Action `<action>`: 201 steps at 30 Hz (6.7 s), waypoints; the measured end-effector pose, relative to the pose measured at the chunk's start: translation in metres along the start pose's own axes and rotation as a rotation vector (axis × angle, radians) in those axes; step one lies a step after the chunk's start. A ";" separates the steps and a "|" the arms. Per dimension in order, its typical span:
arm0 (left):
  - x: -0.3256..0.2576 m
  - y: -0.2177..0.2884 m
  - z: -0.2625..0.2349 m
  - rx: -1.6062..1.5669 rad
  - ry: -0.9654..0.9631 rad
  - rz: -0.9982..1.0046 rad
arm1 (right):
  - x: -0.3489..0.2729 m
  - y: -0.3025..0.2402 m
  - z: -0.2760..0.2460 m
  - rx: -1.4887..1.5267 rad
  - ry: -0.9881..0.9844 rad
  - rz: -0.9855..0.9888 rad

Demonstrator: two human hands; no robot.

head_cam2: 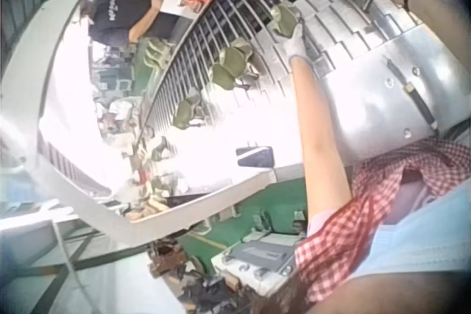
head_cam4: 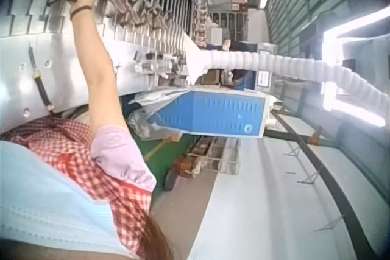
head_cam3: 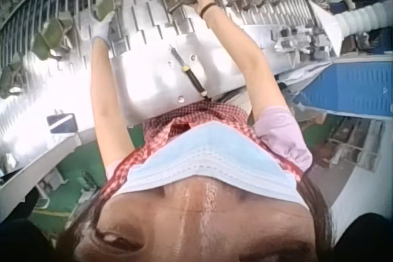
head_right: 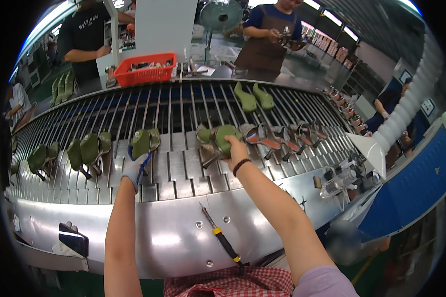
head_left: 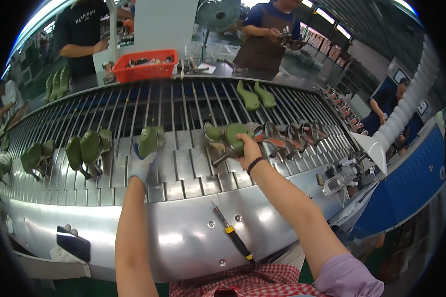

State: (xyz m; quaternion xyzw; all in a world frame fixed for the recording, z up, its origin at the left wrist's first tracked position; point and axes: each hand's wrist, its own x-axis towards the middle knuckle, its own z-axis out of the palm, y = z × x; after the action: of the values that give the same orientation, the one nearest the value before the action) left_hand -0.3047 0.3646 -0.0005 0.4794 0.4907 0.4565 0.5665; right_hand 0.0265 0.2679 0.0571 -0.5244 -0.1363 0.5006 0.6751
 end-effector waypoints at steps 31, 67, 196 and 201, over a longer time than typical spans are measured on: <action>-0.329 0.116 0.049 -0.705 0.014 0.270 | -0.382 -0.011 0.035 -0.883 -0.515 -1.176; -0.369 0.117 0.057 -0.590 -0.086 0.234 | -0.423 -0.008 -0.010 -1.043 -0.452 -1.291; -0.436 0.090 0.055 -1.482 -1.304 -0.669 | -0.408 -0.012 -0.005 0.085 -0.735 -0.229; -0.435 0.086 0.055 -1.495 -1.322 -0.667 | -0.408 -0.020 -0.007 -0.030 -0.728 -0.248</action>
State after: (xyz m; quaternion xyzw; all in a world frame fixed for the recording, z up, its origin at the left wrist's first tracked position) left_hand -0.2987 -0.0601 0.1393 0.0020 -0.2155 0.1117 0.9701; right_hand -0.1462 -0.0693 0.2107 -0.3016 -0.4369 0.5666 0.6301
